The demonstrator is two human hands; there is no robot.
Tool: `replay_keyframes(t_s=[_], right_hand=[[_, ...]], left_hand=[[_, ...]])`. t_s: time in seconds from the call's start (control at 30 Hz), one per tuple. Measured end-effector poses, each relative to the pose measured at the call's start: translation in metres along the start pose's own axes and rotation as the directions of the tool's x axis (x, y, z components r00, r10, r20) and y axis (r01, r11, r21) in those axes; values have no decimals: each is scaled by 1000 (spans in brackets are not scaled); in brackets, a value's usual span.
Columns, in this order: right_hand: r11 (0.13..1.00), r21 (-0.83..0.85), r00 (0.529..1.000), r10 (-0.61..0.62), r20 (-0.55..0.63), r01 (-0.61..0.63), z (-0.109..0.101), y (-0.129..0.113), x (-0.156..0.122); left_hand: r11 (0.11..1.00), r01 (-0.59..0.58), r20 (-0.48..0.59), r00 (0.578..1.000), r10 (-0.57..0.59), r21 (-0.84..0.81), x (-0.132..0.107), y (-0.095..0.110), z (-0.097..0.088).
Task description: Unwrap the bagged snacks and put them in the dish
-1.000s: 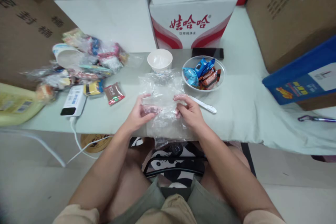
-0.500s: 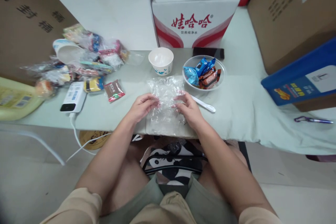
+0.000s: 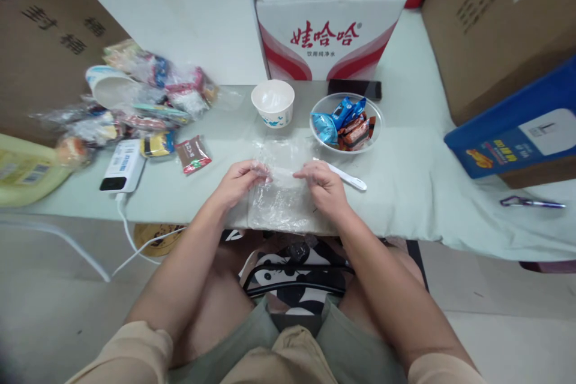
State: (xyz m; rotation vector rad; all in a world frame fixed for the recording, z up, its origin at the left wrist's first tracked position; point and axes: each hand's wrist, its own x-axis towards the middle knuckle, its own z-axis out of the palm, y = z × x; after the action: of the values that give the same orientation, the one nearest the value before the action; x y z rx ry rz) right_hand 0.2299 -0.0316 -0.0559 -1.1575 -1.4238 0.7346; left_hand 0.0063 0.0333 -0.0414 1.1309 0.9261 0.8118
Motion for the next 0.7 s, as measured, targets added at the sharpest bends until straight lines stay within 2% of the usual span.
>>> replay_keyframes(t_s=[0.1, 0.17, 0.3, 0.4, 0.47, 0.53, 0.57, 0.63, 0.7], right_hand=[[965, -174, 980, -192, 56, 198, -4, -1, -4], [909, -316, 962, -256, 91, 272, -6, -2, -7], [771, -527, 934, -315, 171, 356, -5, -3, -13], [708, -564, 905, -340, 255, 424, -4, 1, -17], [715, -534, 891, -331, 310, 451, -5, 2, -20], [769, -465, 893, -316, 320, 438, -7, 2, -21], [813, -421, 910, -301, 286, 402, -8, 2, -21], [911, -320, 963, -221, 154, 260, -9, -1, -20], [974, -212, 997, -66, 49, 75, -8, -3, -17]], left_hand=[[997, 66, 14, 998, -65, -45, -1, 2, 0], [990, 97, 19, 995, -96, -102, -1, 3, -1], [990, 112, -15, 993, -114, -89, -1, 5, -3], [997, 72, -58, 996, -71, 21, -1, 5, -4], [996, 34, -62, 998, -29, 88, -1, 4, -6], [992, -9, -50, 999, 16, 123, -2, 2, -7], [993, -30, -43, 998, 36, 117, -2, 1, -7], [996, -66, -20, 998, 67, 54, -2, 1, -7], [996, -77, 7, 997, 78, -44, -3, 1, -7]])
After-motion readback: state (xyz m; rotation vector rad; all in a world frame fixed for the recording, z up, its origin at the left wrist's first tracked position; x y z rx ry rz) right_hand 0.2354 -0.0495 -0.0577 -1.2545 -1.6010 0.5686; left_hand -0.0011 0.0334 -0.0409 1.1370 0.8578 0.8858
